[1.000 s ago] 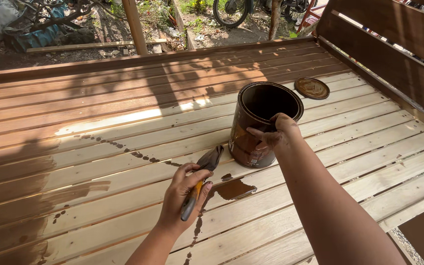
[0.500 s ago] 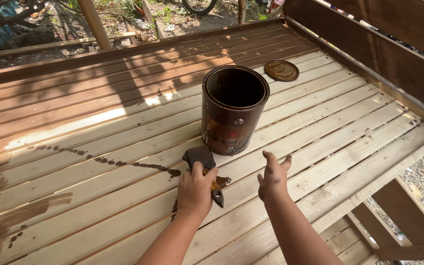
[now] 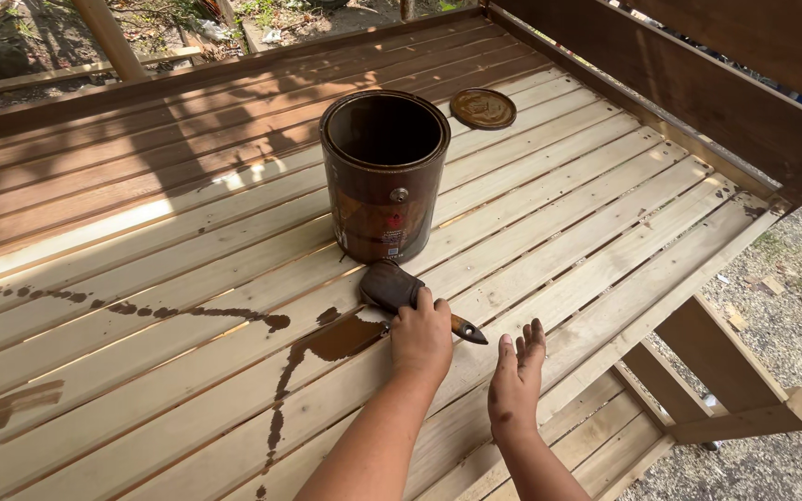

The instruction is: The person applies brown wood stain with a brush to the slatted surface of a large wooden bench frame, dipping the brush into an open stain can and brushing along the slats. They briefly reposition the bench and reload the brush with stain as they work across the boards.

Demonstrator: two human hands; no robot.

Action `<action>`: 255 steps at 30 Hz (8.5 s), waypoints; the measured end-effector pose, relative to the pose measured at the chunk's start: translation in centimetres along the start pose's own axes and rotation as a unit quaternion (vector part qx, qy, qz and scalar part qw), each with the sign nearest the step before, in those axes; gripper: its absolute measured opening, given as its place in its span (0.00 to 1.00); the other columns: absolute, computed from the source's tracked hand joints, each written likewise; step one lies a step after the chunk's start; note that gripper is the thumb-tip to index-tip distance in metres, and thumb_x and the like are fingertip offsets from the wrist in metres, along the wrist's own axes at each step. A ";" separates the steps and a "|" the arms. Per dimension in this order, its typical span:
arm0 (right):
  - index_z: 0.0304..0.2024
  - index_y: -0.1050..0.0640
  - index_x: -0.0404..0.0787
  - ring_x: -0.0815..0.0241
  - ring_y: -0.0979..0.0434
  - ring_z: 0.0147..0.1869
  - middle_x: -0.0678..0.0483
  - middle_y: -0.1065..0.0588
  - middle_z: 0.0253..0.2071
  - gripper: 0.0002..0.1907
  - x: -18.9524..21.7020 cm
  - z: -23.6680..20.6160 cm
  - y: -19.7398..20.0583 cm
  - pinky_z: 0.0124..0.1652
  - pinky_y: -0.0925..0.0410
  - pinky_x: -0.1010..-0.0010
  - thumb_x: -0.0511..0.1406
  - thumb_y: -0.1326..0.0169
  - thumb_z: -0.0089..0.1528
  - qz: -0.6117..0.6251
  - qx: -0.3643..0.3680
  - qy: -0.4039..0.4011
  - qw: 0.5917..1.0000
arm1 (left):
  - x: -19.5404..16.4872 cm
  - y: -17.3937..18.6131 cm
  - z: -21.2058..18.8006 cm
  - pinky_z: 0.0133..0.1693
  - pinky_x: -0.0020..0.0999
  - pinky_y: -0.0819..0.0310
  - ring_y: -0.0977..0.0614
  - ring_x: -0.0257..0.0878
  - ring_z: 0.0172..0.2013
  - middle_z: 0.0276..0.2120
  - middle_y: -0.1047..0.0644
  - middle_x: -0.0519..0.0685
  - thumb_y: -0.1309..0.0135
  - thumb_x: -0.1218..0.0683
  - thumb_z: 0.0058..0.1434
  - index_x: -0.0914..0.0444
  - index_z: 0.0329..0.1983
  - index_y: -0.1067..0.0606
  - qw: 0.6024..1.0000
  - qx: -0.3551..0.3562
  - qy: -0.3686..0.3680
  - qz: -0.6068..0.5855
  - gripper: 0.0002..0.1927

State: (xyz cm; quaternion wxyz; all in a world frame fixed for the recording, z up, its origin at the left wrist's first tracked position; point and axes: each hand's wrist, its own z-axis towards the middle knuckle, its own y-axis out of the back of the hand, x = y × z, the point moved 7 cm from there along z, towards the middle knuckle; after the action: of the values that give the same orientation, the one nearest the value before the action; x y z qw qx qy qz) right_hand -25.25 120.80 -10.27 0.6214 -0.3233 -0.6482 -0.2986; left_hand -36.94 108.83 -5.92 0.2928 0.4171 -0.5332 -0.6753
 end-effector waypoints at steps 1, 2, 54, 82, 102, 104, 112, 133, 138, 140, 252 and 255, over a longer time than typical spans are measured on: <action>0.76 0.50 0.40 0.50 0.46 0.79 0.44 0.46 0.77 0.35 -0.4 -0.2 0.3 0.70 0.46 0.63 0.40 0.57 0.68 0.001 0.001 -0.002 1.000 | -0.2 0.0 -0.4 0.47 0.49 0.24 0.22 0.56 0.45 0.54 0.30 0.55 0.47 0.58 0.62 0.61 0.49 0.26 1.000 0.014 -0.003 -0.018 0.13; 0.75 0.50 0.40 0.51 0.46 0.79 0.44 0.46 0.76 0.34 -0.7 -0.3 0.5 0.70 0.47 0.63 0.40 0.58 0.69 0.003 0.004 -0.006 1.000 | -0.3 0.1 -1.0 0.49 0.48 0.25 0.23 0.56 0.48 0.56 0.31 0.55 0.47 0.58 0.62 0.61 0.53 0.27 0.999 0.030 -0.006 -0.036 0.15; 0.74 0.42 0.49 0.45 0.39 0.73 0.49 0.41 0.75 0.61 -12.6 18.4 16.5 0.66 0.41 0.56 0.75 0.57 0.49 0.377 0.039 -0.408 0.831 | -27.5 -9.3 1.6 0.47 0.46 0.29 0.23 0.50 0.47 0.45 0.25 0.52 0.40 0.44 0.60 0.58 0.47 0.30 0.995 0.088 0.004 0.046 0.19; 0.74 0.45 0.36 0.50 0.40 0.75 0.51 0.40 0.75 0.74 -18.1 13.2 15.2 0.70 0.43 0.63 0.73 0.44 0.38 0.424 0.086 -0.429 0.793 | -23.6 -8.0 -1.8 0.47 0.44 0.27 0.22 0.48 0.47 0.42 0.24 0.49 0.38 0.45 0.58 0.58 0.45 0.27 0.992 0.115 -0.015 0.051 0.18; 0.75 0.48 0.38 0.49 0.36 0.74 0.45 0.41 0.76 0.66 -18.7 9.2 14.1 0.69 0.40 0.63 0.76 0.62 0.50 0.373 -0.006 -0.467 0.802 | -20.0 -7.0 -5.3 0.45 0.43 0.27 0.23 0.48 0.45 0.46 0.27 0.58 0.39 0.41 0.60 0.67 0.53 0.31 0.986 0.159 -0.039 0.017 0.30; 0.75 0.43 0.41 0.50 0.35 0.73 0.46 0.39 0.75 0.61 -18.9 7.9 12.8 0.69 0.39 0.65 0.75 0.67 0.54 0.371 -0.018 -0.460 0.806 | -18.3 -4.5 -6.7 0.48 0.45 0.30 0.24 0.48 0.46 0.45 0.26 0.55 0.37 0.44 0.58 0.63 0.52 0.29 0.998 0.040 -0.046 -0.011 0.26; 0.72 0.36 0.51 0.51 0.35 0.72 0.51 0.34 0.72 0.52 -20.6 -7.8 0.6 0.69 0.43 0.60 0.72 0.74 0.58 0.410 0.073 -0.566 0.711 | -6.6 0.4 -15.4 0.51 0.48 0.36 0.26 0.49 0.49 0.45 0.27 0.53 0.36 0.40 0.55 0.63 0.49 0.29 0.995 -0.097 0.008 -0.008 0.29; 0.67 0.31 0.52 0.53 0.21 0.55 0.46 0.27 0.64 0.65 -19.4 -23.3 -11.4 0.25 0.34 0.85 0.84 0.77 0.46 0.404 0.040 -0.572 0.713 | 13.1 4.8 -29.6 0.51 0.48 0.34 0.24 0.45 0.49 0.41 0.23 0.46 0.36 0.34 0.46 0.55 0.43 0.23 0.986 -0.063 0.153 0.038 0.28; 0.68 0.29 0.51 0.59 0.28 0.41 0.47 0.27 0.61 0.65 -18.8 -23.2 -11.4 0.22 0.42 0.80 0.83 0.74 0.46 0.385 -0.010 -0.616 0.687 | 12.6 5.0 -28.8 0.52 0.42 0.33 0.23 0.41 0.49 0.42 0.23 0.44 0.35 0.37 0.49 0.55 0.42 0.23 0.985 -0.085 0.135 0.065 0.24; 0.68 0.31 0.51 0.59 0.30 0.40 0.49 0.27 0.61 0.64 -18.8 -23.0 -11.2 0.22 0.41 0.79 0.83 0.72 0.47 0.388 -0.027 -0.606 0.694 | 12.6 5.1 -28.7 0.51 0.41 0.33 0.23 0.41 0.48 0.41 0.23 0.44 0.35 0.37 0.48 0.55 0.42 0.23 0.986 -0.073 0.137 0.065 0.25; 0.77 0.44 0.51 0.47 0.67 0.87 0.45 0.50 0.83 0.43 12.0 -1.6 -8.9 0.76 0.60 0.56 0.38 0.39 0.63 -0.100 0.114 0.199 0.968 | 11.9 10.0 -7.3 0.50 0.46 0.23 0.20 0.56 0.49 0.54 0.25 0.60 0.43 0.53 0.64 0.56 0.47 0.19 0.920 -0.290 0.101 -0.243 0.10; 0.76 0.43 0.50 0.51 0.66 0.85 0.46 0.54 0.81 0.42 13.1 1.7 -13.5 0.73 0.57 0.56 0.39 0.41 0.63 -0.035 0.145 0.136 0.980 | 15.2 13.9 -7.2 0.47 0.43 0.23 0.19 0.52 0.46 0.46 0.22 0.59 0.37 0.43 0.59 0.59 0.40 0.19 0.881 -0.319 0.172 -0.303 0.16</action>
State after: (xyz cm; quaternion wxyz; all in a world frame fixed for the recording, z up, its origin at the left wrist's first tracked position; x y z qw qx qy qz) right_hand -37.24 114.50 2.95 0.7330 -0.1640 -0.6051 -0.2641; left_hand -38.59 89.02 3.03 0.2783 0.5518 -0.0773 -0.7824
